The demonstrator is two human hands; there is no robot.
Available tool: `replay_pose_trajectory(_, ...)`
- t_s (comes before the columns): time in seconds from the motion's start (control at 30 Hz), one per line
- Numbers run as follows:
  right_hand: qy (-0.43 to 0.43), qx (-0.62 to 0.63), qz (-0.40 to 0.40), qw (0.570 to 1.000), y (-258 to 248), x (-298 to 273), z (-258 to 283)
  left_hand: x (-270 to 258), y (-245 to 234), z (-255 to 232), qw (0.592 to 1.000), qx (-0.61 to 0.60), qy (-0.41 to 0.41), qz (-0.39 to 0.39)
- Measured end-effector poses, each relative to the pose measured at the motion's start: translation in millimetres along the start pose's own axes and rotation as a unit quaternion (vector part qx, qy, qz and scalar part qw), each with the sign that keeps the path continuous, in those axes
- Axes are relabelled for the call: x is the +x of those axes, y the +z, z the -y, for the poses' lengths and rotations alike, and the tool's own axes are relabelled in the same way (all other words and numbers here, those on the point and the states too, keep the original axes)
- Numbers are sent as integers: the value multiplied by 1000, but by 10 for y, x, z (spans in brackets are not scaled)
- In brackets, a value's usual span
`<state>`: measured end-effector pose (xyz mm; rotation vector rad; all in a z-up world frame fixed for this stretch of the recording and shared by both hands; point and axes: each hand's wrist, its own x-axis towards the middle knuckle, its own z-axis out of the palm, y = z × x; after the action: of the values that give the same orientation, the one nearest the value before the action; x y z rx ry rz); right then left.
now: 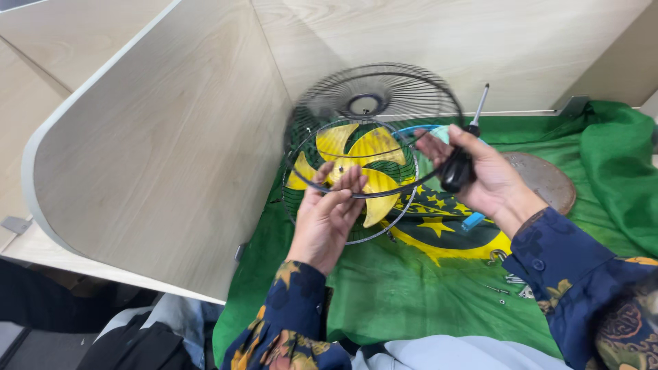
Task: The person disassembles an electric fan by removing the rear cover, unscrewing the front grille, and detaching the fan blades. They use a screwdriver to loosen screws and separate components, placing them on a green cloth.
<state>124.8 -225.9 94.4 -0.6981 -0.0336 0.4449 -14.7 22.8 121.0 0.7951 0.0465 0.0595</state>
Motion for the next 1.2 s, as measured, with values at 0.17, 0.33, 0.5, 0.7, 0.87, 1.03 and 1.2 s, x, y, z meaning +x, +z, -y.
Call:
replay_pose_trajectory(0.17,-60,88,14,994,-520,-95,406,321,105,431,992,-28,-110,59)
replay_pose_trajectory(0.33,-170,-4,-8,985,-734,-574,778,553,168,818,970,75,-196,122)
replay_pose_trajectory(0.5,-241,-248,-86,934,-630,-961,1155,415,146,1041,960,142,-225,85)
replay_pose_trajectory(0.7,-254,-581,-132,762,-729,-1003,1194,291,72,1133,958,194,-208,23)
replay_pose_trajectory(0.87,-139,-794,-216,552,-953,-996,896,417,-252,1065,977,173,-117,-34)
replay_pose_trajectory(1.03,-69,-840,-224,489,-1194,-913,662,557,-872,869,953,260,46,-149)
replay_pose_trajectory(1.2,-27,-855,-203,476,-1335,-836,578,631,-1210,522,848,442,208,-205)
